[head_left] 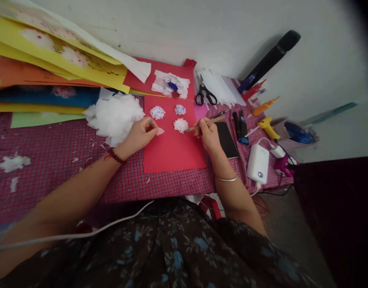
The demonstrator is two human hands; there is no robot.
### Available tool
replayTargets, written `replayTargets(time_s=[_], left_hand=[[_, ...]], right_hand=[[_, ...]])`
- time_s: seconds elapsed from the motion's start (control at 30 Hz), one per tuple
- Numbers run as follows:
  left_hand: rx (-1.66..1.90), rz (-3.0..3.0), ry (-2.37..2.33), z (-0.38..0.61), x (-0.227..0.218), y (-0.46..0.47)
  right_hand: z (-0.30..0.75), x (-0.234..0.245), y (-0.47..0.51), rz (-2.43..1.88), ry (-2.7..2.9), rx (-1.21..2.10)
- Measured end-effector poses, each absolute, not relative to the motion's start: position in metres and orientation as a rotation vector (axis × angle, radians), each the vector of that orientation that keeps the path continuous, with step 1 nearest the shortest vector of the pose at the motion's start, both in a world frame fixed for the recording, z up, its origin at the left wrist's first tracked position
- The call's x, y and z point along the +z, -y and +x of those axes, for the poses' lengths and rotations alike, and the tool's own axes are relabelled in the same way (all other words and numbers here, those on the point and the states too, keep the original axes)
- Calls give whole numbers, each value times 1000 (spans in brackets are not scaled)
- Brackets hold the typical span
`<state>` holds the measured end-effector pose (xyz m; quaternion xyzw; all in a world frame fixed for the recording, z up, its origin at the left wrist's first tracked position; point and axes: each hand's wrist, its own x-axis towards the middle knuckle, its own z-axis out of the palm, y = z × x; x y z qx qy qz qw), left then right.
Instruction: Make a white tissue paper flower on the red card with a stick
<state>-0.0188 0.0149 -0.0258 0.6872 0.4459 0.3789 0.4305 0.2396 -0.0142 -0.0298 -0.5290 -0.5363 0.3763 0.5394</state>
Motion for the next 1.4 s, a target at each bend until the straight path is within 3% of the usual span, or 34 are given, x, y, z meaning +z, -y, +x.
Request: replayTargets(time_s=[0.7, 1.4], left_hand=[[755, 1778, -997, -21, -33, -14], [713, 1896, -1053, -22, -34, -15]], right_hand=[[242, -45, 7, -1296, 1293, 886], [250, -42, 1, -1220, 957, 1015]])
